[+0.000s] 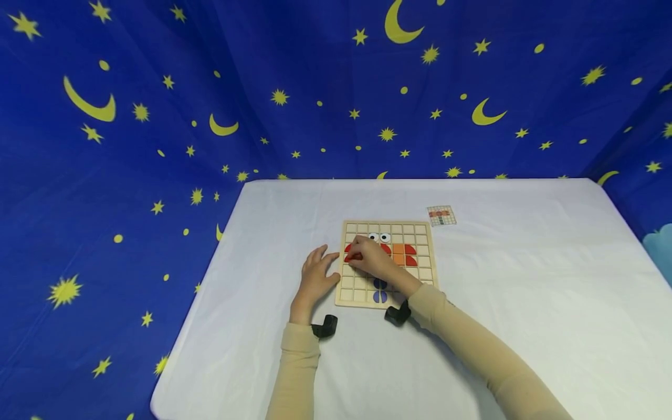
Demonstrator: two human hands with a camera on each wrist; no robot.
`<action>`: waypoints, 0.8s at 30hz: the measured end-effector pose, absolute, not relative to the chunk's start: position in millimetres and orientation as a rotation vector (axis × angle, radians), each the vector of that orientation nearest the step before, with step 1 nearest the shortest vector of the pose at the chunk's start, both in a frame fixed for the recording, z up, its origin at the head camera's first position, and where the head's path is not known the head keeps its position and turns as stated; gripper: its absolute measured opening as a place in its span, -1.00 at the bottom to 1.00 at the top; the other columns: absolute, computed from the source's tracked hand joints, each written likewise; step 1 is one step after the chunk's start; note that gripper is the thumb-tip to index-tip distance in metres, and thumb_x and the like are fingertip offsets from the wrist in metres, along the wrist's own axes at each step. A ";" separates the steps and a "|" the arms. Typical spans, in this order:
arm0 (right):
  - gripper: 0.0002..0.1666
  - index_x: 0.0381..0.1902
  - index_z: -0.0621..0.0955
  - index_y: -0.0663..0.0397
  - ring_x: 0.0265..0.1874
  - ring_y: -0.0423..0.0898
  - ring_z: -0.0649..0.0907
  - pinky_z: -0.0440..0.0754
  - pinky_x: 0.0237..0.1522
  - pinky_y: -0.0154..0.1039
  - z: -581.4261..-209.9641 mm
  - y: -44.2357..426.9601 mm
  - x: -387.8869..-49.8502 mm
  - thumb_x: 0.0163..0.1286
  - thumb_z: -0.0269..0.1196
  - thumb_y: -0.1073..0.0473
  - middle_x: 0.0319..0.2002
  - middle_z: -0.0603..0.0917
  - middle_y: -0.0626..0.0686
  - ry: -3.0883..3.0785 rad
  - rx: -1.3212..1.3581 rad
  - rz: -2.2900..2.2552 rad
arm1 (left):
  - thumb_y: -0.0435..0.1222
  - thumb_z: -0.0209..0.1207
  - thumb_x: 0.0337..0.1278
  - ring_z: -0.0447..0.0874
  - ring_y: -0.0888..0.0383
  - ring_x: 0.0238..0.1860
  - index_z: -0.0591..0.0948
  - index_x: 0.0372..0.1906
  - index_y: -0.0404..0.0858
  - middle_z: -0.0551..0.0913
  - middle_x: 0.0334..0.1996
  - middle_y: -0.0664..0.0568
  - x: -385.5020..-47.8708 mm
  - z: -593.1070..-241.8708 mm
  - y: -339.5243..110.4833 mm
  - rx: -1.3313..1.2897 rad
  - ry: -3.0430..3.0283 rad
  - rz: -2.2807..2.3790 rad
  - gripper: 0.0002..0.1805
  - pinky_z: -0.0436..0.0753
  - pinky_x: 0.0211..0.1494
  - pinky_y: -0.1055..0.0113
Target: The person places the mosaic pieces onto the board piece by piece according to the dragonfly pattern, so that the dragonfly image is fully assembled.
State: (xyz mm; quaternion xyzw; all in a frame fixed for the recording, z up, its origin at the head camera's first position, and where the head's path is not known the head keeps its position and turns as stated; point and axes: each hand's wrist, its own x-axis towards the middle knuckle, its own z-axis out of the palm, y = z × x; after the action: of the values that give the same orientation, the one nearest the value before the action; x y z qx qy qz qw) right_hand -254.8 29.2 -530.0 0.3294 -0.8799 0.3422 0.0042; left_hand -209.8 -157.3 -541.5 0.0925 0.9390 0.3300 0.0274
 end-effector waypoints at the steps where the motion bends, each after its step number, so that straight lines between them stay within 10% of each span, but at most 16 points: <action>1: -0.92 -0.36 0.73 0.15 -0.36 -0.11 0.53 0.56 -0.25 -0.24 -530.7 29.4 -254.8 0.19 0.33 0.27 -0.33 0.59 0.06 -2.755 1.045 1.064 | -0.27 0.15 0.01 0.04 -0.14 0.47 0.49 0.23 -0.20 0.22 0.42 -0.17 -209.9 -541.5 -157.3 0.282 2.898 1.022 -0.44 0.05 0.48 -0.14; 24: -0.91 -0.33 0.71 0.21 -0.29 -0.08 0.55 0.59 -0.19 -0.19 -537.1 24.0 -253.9 0.23 0.28 0.32 -0.27 0.59 0.09 -2.738 1.028 1.126 | -0.27 0.14 0.01 0.02 -0.15 0.47 0.48 0.24 -0.21 0.21 0.43 -0.17 -211.8 -546.5 -161.8 0.285 2.896 1.040 -0.43 0.04 0.48 -0.15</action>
State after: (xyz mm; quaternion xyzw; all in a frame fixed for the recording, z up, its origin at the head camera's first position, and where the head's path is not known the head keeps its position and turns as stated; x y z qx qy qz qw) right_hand -253.9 24.0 -537.1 0.3280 -0.8737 0.3592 0.0040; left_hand -211.8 -161.8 -546.5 0.0922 0.9368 0.3364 0.0257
